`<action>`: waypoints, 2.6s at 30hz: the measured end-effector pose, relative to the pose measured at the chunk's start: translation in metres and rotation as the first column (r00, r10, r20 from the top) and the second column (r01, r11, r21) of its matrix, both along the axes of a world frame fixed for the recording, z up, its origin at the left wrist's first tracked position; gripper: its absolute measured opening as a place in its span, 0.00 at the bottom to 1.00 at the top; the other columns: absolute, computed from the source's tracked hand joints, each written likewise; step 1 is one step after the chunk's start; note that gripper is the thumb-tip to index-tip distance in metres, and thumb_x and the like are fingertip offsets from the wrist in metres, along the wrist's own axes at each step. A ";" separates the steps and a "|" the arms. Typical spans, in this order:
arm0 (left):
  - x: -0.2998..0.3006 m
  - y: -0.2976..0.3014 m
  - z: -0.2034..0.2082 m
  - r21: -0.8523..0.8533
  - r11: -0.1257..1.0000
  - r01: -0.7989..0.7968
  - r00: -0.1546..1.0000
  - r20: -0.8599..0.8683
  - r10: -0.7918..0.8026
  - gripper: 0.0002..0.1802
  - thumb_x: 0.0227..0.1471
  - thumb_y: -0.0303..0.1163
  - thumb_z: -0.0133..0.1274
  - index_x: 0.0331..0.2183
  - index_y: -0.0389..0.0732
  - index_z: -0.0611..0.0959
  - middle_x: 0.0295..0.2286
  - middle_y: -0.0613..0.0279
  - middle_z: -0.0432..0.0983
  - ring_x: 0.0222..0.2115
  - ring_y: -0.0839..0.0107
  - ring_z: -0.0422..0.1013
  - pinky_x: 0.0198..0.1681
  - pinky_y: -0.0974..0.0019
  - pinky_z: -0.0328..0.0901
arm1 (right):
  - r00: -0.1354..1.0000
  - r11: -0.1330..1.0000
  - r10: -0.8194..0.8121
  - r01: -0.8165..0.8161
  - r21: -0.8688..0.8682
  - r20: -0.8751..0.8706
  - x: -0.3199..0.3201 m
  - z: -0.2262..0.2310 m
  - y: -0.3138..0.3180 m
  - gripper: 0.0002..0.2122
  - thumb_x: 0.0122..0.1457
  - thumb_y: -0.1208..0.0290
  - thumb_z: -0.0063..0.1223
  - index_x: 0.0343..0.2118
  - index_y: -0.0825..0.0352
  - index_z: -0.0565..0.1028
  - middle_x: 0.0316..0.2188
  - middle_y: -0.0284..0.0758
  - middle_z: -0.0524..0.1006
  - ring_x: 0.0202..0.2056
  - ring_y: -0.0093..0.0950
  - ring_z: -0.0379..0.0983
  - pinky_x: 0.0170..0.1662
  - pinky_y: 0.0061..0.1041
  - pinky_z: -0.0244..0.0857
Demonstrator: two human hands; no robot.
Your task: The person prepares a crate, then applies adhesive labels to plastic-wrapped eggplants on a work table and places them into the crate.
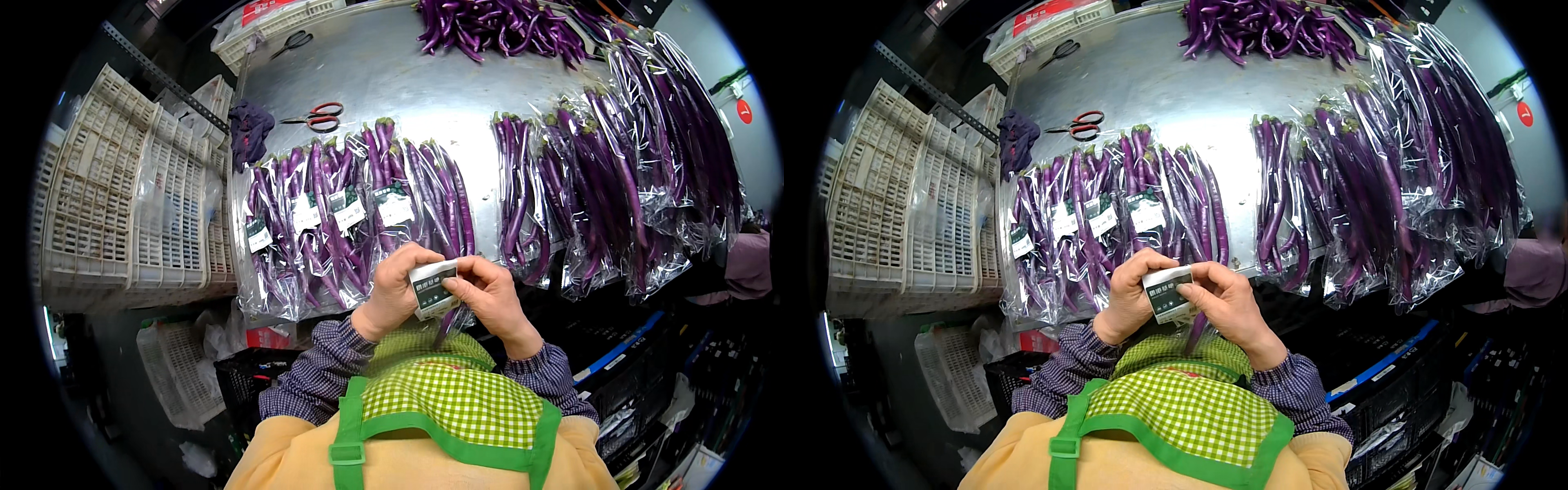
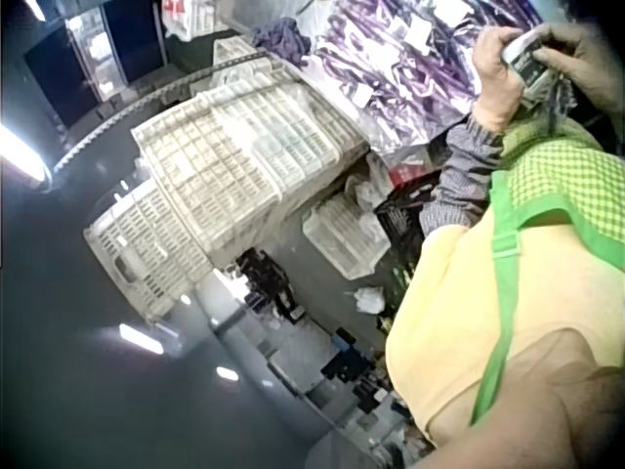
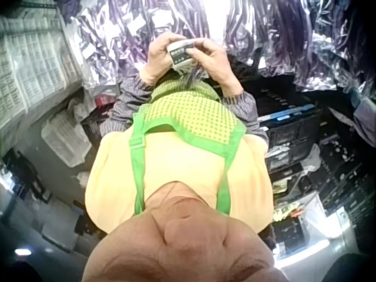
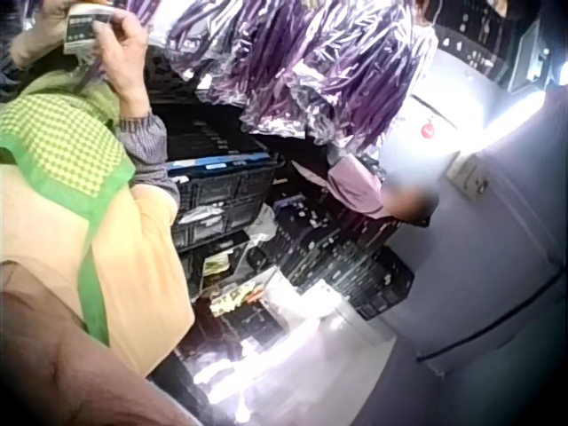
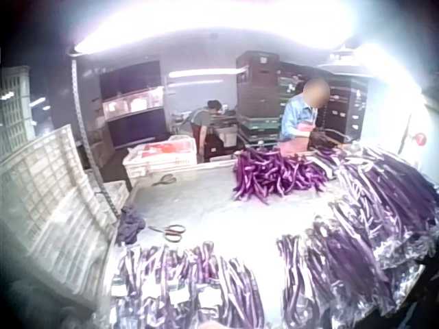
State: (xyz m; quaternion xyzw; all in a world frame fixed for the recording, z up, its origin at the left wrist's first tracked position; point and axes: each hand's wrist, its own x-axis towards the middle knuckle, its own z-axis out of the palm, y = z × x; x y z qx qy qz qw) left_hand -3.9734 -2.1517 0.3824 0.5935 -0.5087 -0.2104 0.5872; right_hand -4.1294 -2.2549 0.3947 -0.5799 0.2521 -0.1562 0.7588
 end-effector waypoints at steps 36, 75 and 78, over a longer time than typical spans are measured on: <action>0.014 0.087 -0.039 0.779 0.626 -0.019 0.938 0.231 -0.259 0.12 0.45 0.37 0.62 0.29 0.38 0.83 0.23 0.52 0.78 0.24 0.55 0.76 0.29 0.56 0.68 | 0.860 0.750 -0.411 0.131 -0.648 -0.302 0.073 -0.115 -0.096 0.11 0.52 0.67 0.64 0.34 0.68 0.80 0.37 0.40 0.75 0.42 0.33 0.70 0.49 0.30 0.63; -0.036 0.017 0.038 -0.123 0.726 0.676 0.548 -0.575 -0.608 0.24 0.52 0.21 0.57 0.52 0.41 0.76 0.44 0.61 0.73 0.45 0.72 0.71 0.51 0.68 0.66 | 0.279 0.644 -0.588 -0.406 -0.648 -0.759 -0.002 -0.090 -0.103 0.48 0.41 0.53 0.63 0.66 0.58 0.52 0.56 0.54 0.59 0.54 0.56 0.62 0.56 0.54 0.53; -0.043 0.004 0.049 -0.236 0.585 0.776 0.450 -0.442 -0.776 0.15 0.47 0.23 0.63 0.40 0.39 0.85 0.38 0.57 0.76 0.42 0.68 0.73 0.46 0.68 0.67 | 0.413 0.596 -0.565 -0.393 -0.700 -0.714 0.005 -0.103 -0.075 0.46 0.40 0.58 0.61 0.66 0.58 0.53 0.55 0.53 0.60 0.53 0.54 0.63 0.57 0.52 0.53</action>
